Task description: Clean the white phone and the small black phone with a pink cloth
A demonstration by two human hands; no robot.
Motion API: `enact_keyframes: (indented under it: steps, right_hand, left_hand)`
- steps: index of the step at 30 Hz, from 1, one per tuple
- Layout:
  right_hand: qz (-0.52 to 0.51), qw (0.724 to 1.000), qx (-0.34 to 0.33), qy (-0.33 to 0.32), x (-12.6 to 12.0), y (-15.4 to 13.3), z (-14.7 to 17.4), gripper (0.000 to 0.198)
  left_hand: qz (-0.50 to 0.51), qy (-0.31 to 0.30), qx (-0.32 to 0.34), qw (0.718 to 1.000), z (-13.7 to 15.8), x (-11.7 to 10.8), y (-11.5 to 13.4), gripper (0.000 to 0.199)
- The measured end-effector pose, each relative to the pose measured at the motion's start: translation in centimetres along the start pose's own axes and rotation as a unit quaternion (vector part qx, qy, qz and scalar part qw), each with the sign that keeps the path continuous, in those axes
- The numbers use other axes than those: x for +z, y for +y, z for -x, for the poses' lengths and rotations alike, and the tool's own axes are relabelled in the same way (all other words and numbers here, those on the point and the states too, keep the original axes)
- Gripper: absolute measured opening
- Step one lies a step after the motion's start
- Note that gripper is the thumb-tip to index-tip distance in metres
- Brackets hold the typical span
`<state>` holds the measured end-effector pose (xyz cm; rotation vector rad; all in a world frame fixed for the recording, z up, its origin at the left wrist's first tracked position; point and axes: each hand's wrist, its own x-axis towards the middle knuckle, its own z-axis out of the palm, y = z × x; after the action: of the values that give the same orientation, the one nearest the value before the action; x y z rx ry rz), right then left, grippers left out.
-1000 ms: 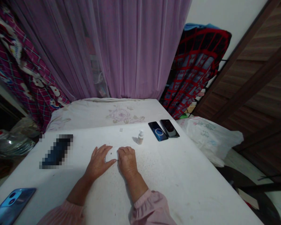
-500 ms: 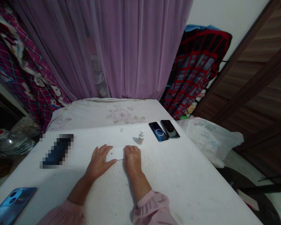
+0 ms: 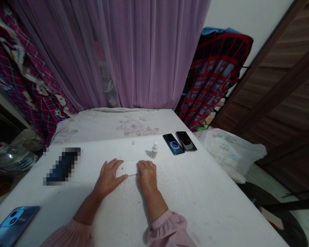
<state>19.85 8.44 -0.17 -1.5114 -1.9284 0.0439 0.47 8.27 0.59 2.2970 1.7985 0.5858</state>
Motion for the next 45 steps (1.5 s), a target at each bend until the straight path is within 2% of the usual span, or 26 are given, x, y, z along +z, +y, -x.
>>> enact_keyframes:
  steps: [5,14,24,35,45]
  right_hand:
    - [0.005,1.0,0.003,0.012,0.1,0.2,-0.1,0.021]
    - [-0.018,0.998,-0.046,-0.026,0.3,-2.1,0.4,0.018]
    - [-0.004,1.0,0.002,0.011,0.1,0.4,0.1,0.02]
    - [-0.01,0.999,-0.037,-0.031,0.1,-2.0,0.8,0.02]
    - [-0.003,1.0,0.012,0.01,-0.3,0.3,0.5,0.02]
  left_hand:
    - [-0.001,-0.006,0.002,1.0,0.0,-0.2,0.1,0.052]
    - [-0.014,0.003,0.013,1.0,0.1,0.1,-0.2,0.054]
    - [-0.007,0.003,0.007,1.0,0.0,0.0,0.0,0.053]
    - [-0.024,0.004,0.015,1.0,0.0,0.3,-0.3,0.054]
    - [-0.005,0.003,0.009,1.0,0.0,0.1,-0.1,0.053]
